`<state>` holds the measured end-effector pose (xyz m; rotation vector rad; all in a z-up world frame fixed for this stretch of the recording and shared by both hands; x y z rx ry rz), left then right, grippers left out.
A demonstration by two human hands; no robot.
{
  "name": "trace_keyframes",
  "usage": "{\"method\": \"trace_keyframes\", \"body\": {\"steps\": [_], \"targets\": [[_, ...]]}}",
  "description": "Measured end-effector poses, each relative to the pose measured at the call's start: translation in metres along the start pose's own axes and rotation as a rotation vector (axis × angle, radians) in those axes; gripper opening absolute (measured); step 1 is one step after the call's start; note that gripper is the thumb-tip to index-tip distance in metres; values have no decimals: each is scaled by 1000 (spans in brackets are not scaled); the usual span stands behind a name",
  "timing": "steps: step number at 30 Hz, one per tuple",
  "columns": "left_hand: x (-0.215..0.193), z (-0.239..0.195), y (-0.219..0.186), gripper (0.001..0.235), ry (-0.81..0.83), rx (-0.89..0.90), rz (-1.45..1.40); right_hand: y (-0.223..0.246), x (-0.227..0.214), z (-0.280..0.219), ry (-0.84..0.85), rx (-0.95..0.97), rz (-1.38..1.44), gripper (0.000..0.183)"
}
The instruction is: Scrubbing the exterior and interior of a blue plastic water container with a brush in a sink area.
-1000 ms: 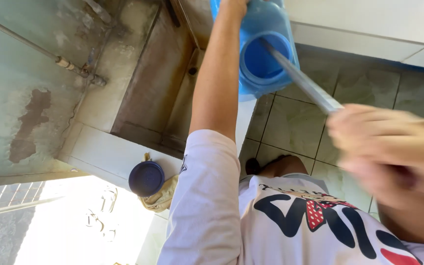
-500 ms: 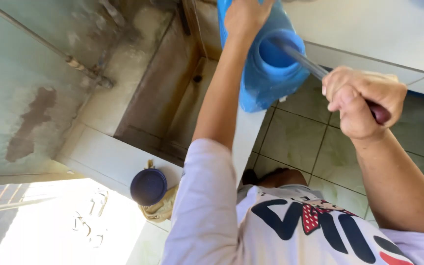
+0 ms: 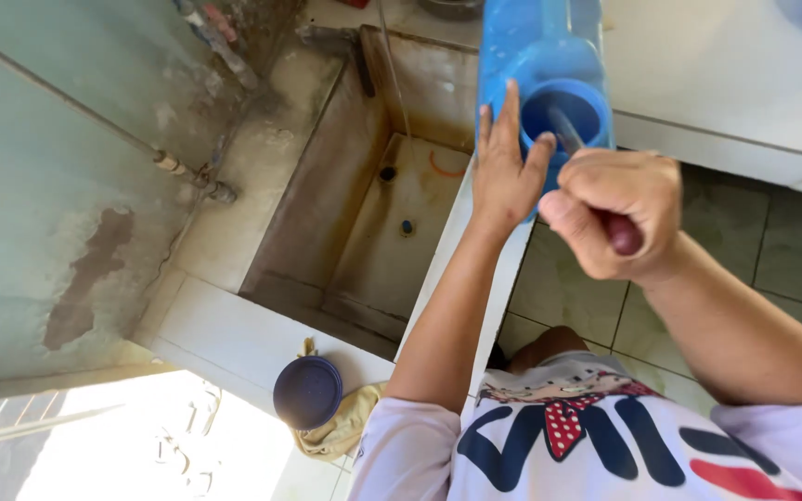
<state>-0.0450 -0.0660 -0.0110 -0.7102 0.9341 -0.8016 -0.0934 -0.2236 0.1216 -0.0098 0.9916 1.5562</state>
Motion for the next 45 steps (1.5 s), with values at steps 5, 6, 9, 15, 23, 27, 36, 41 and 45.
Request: {"method": "trace_keyframes", "body": {"steps": [5, 6, 9, 15, 23, 27, 36, 41, 45], "targets": [[-5, 9, -19, 75, -14, -170, 89, -118, -102, -76, -81, -5, 267, 32], [-3, 6, -18, 72, -26, -168, 107, -155, -138, -124, -101, -3, 340, 31], [1, 4, -14, 67, -38, -181, 135, -185, -132, -141, -175, 21, 560, 30], [-6, 14, 2, 62, -96, -204, 124, -47, -19, -17, -362, -176, 450, 37], [9, 21, -11, 61, -80, -165, 147, -69, -96, -22, -304, 94, 630, 37], [9, 17, 7, 56, -124, -98, 136, -22, -5, -4, -192, -210, 134, 28], [8, 28, -10, 54, -92, -97, 136, -8, -56, -8, -404, -24, 463, 42], [11, 34, 6, 51, -108, -34, 114, -9, -17, -29, -489, -141, 338, 44], [15, 33, 4, 51, -101, -87, 141, 14, -58, -83, -716, -107, 383, 41]]}}
Point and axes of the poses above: each hand's wrist, its own z-axis towards the middle knuckle, its own x-axis out of the palm, y = z × x, the point moved 1 cm from there along z, towards the middle knuckle, and after that the axes turned 3 degrees about y, right-handed, at the moved point
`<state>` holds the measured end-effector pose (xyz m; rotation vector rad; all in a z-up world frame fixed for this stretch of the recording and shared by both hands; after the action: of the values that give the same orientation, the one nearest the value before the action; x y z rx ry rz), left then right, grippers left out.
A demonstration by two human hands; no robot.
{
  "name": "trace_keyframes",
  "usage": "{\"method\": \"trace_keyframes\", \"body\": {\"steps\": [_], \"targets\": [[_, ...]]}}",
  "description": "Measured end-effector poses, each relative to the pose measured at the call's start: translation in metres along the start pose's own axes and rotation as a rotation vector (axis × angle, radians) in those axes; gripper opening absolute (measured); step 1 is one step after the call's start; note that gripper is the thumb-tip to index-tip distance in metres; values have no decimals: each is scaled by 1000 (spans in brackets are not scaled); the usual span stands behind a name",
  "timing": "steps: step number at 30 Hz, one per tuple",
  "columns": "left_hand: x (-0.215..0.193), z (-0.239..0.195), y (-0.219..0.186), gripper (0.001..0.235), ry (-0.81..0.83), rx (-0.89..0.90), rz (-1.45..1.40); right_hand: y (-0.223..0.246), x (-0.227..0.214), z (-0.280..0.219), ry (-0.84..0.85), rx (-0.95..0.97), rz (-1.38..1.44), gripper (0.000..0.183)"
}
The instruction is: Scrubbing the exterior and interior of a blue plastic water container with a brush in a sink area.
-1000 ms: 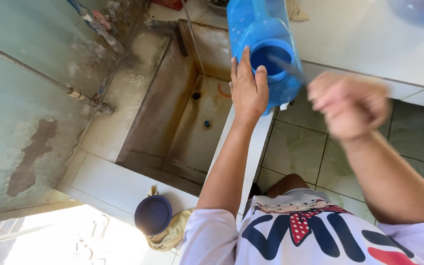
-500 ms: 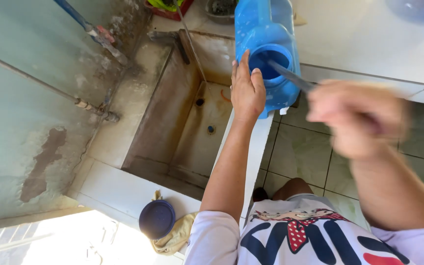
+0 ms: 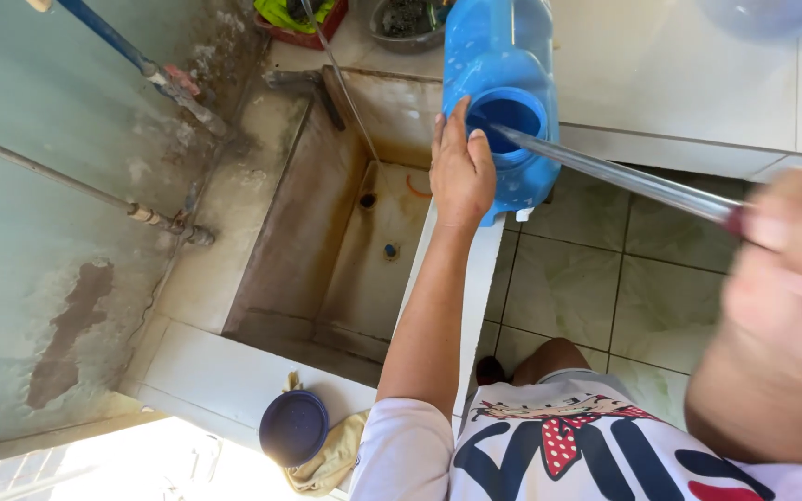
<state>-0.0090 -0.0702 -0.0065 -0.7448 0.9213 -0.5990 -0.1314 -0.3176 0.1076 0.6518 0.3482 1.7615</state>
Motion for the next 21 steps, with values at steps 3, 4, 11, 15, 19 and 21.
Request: {"method": "trace_keyframes", "body": {"steps": [3, 4, 11, 15, 19, 21], "targets": [[-1, 1, 2, 51, 5, 31, -7, -39, -95, -72, -203, 18, -50, 43], [-2, 1, 0, 51, 11, 32, -9, -48, -66, -61, -206, 18, -55, 43], [0, 1, 2, 50, -9, 39, 26, -33, 52, 23, 265, -6, 23, 48], [-4, -3, 0, 49, -15, 33, 41, 4, 42, 62, 280, 160, 141, 48], [0, 5, 4, 51, -25, 50, 12, -61, 50, 53, 202, 122, -26, 44], [5, 5, 12, 50, -27, 29, 64, -83, 69, 23, 442, 44, -205, 38]]}}
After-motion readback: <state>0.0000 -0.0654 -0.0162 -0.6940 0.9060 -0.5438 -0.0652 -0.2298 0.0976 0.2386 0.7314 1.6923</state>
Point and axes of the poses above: each hand's wrist, its own z-axis towards the middle knuckle, its own x-axis out of the palm, y = z × x, the point moved 1 cm from there along z, towards the middle knuckle, and after that the axes turned 3 degrees about y, right-handed, at the moved point
